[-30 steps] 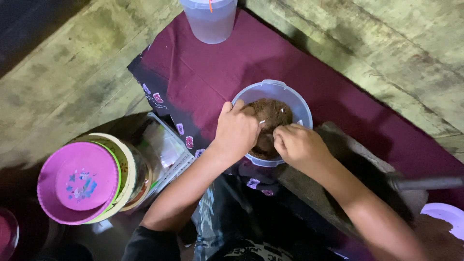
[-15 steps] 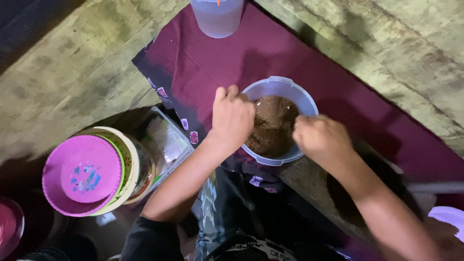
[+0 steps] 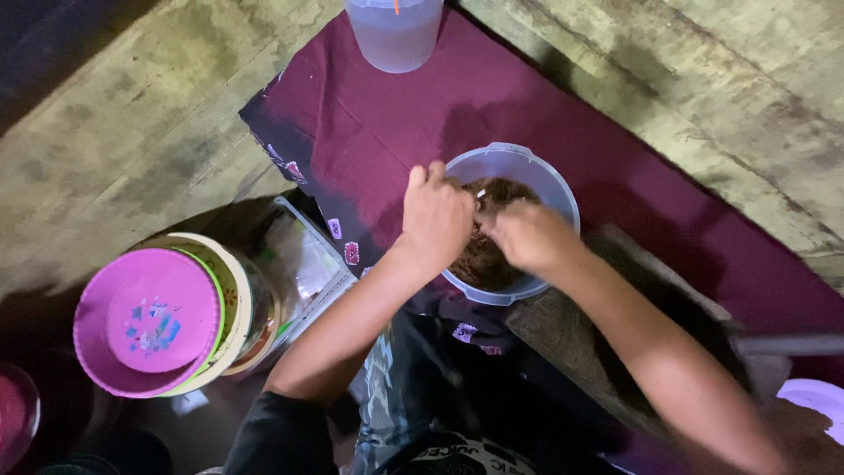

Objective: The person uses a stone mortar and pestle to grind a brown powder. They repeatedly scoop the powder from a clear plastic container into the mortar, grind it with the pestle, and return it to the container. The process is repeated multiple times throughout the clip.

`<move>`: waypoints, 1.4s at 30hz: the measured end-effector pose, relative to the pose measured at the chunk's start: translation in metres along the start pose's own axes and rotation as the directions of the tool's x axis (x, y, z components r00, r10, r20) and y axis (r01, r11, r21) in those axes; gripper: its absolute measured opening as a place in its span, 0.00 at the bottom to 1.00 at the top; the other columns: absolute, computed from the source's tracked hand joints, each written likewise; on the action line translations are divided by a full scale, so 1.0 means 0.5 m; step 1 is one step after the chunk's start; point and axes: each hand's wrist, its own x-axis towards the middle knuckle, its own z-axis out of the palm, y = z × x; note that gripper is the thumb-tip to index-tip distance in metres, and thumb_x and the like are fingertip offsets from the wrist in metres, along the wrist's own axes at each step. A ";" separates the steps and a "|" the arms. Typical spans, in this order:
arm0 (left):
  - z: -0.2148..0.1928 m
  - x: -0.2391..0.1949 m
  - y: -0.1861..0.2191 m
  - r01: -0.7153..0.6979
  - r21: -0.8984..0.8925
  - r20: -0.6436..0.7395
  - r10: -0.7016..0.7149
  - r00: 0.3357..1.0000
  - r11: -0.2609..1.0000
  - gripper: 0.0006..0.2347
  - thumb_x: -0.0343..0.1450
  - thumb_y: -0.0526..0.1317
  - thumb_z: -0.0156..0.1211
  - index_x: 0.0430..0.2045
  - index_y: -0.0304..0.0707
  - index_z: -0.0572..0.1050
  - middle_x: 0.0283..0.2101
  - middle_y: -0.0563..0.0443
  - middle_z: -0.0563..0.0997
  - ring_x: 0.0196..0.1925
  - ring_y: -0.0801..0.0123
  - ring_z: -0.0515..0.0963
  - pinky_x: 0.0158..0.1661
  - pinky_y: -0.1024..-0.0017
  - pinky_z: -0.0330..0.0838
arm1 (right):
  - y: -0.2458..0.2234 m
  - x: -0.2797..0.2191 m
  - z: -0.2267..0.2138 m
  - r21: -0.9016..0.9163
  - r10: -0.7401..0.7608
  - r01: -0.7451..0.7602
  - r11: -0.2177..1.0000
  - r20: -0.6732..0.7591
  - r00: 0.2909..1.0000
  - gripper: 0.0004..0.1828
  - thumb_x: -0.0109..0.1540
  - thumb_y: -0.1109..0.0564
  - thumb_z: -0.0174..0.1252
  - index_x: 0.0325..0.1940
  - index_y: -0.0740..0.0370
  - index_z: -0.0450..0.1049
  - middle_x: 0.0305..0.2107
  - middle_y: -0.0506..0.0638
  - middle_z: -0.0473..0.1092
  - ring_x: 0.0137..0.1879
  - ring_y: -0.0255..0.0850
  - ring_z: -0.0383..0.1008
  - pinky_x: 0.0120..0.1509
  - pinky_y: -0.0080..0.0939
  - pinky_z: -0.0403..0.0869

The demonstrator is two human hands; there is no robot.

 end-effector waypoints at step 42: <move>-0.081 -0.048 -0.069 -0.184 0.046 0.024 0.183 0.983 0.982 0.11 0.69 0.55 0.61 0.30 0.54 0.85 0.38 0.56 0.76 0.46 0.61 0.66 0.44 0.62 0.58 | -0.036 -0.033 -0.091 0.332 -0.147 0.123 0.935 0.049 0.988 0.13 0.70 0.53 0.48 0.44 0.56 0.79 0.33 0.53 0.78 0.43 0.53 0.78 0.48 0.52 0.78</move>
